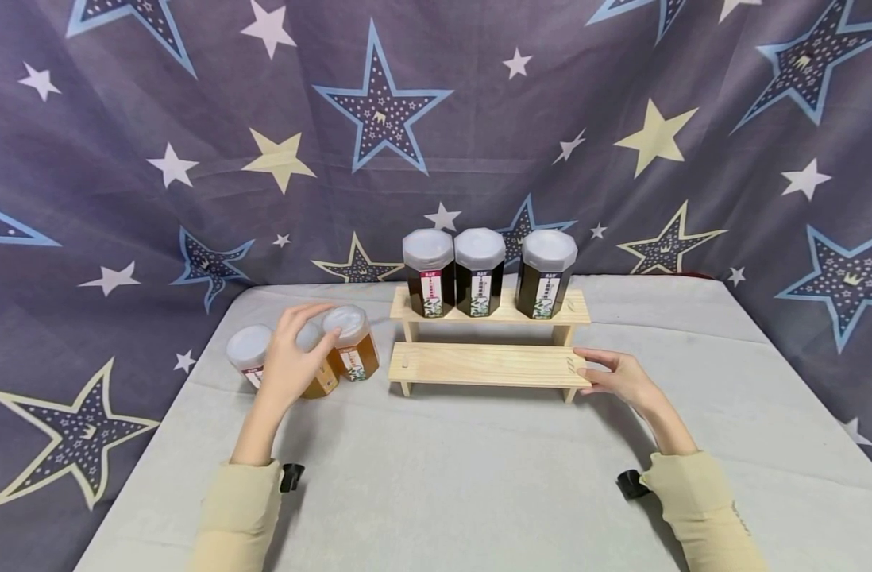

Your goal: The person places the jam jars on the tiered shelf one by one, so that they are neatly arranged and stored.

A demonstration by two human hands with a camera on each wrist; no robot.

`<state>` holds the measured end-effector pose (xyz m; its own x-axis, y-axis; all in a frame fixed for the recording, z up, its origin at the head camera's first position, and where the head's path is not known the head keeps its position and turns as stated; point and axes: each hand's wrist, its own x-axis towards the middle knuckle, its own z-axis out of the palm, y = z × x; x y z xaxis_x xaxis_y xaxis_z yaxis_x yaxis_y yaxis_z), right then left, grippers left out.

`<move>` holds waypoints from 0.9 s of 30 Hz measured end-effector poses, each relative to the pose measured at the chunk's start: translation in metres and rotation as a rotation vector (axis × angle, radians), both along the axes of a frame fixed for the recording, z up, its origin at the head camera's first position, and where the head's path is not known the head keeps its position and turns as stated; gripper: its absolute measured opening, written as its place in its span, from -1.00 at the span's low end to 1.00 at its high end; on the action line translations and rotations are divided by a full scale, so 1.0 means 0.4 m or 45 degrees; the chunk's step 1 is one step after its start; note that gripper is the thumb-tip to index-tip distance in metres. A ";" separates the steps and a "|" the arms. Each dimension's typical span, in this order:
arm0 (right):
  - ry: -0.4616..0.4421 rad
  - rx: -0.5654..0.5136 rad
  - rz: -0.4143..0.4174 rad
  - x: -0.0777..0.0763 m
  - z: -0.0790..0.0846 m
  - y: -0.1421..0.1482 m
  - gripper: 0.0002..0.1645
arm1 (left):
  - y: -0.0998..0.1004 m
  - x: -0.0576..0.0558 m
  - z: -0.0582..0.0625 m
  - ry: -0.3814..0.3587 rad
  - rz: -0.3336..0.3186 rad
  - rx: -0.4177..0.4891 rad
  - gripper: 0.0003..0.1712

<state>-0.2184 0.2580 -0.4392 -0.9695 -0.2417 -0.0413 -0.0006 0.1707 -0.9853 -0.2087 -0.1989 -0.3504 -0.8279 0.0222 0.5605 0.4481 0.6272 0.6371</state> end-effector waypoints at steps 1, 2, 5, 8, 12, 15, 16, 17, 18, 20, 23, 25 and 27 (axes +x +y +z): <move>-0.001 0.000 -0.007 0.000 -0.001 0.000 -0.42 | -0.005 0.002 0.000 -0.003 0.008 0.000 -0.59; 0.001 0.004 -0.008 -0.001 -0.002 0.000 -0.42 | -0.011 0.004 -0.001 -0.001 0.011 0.001 -0.59; 0.009 0.018 -0.012 -0.002 -0.004 0.000 -0.42 | -0.027 0.010 -0.002 0.001 0.011 0.005 -0.58; 0.014 0.024 -0.013 -0.002 -0.004 0.000 -0.42 | -0.045 0.016 -0.005 0.002 0.016 0.001 -0.55; 0.009 0.015 -0.010 0.000 -0.001 0.000 -0.42 | -0.068 0.024 -0.009 0.006 0.024 -0.011 -0.55; 0.006 0.007 0.000 0.002 0.003 0.000 -0.43 | -0.085 0.030 -0.014 0.003 0.038 -0.015 -0.56; 0.007 0.009 0.003 0.002 0.003 0.000 -0.42 | -0.091 0.032 -0.015 0.003 0.045 -0.017 -0.56; 0.007 0.007 0.003 0.003 0.004 0.000 -0.42 | -0.097 0.033 -0.017 0.000 0.057 -0.021 -0.56; 0.007 0.008 0.004 0.003 0.003 0.000 -0.42 | -0.103 0.035 -0.019 -0.004 0.070 -0.030 -0.56; 0.007 0.012 0.002 0.001 0.001 0.001 -0.42 | -0.115 0.037 -0.022 -0.008 0.098 -0.055 -0.56; 0.006 0.017 -0.009 -0.003 -0.004 0.002 -0.42 | -0.133 0.041 -0.025 -0.025 0.127 -0.084 -0.55; 0.005 0.025 -0.013 -0.005 -0.008 0.003 -0.42 | -0.143 0.044 -0.025 -0.040 0.135 -0.087 -0.54; 0.002 0.028 -0.021 -0.007 -0.010 0.003 -0.42 | -0.153 0.046 -0.024 -0.053 0.142 -0.085 -0.54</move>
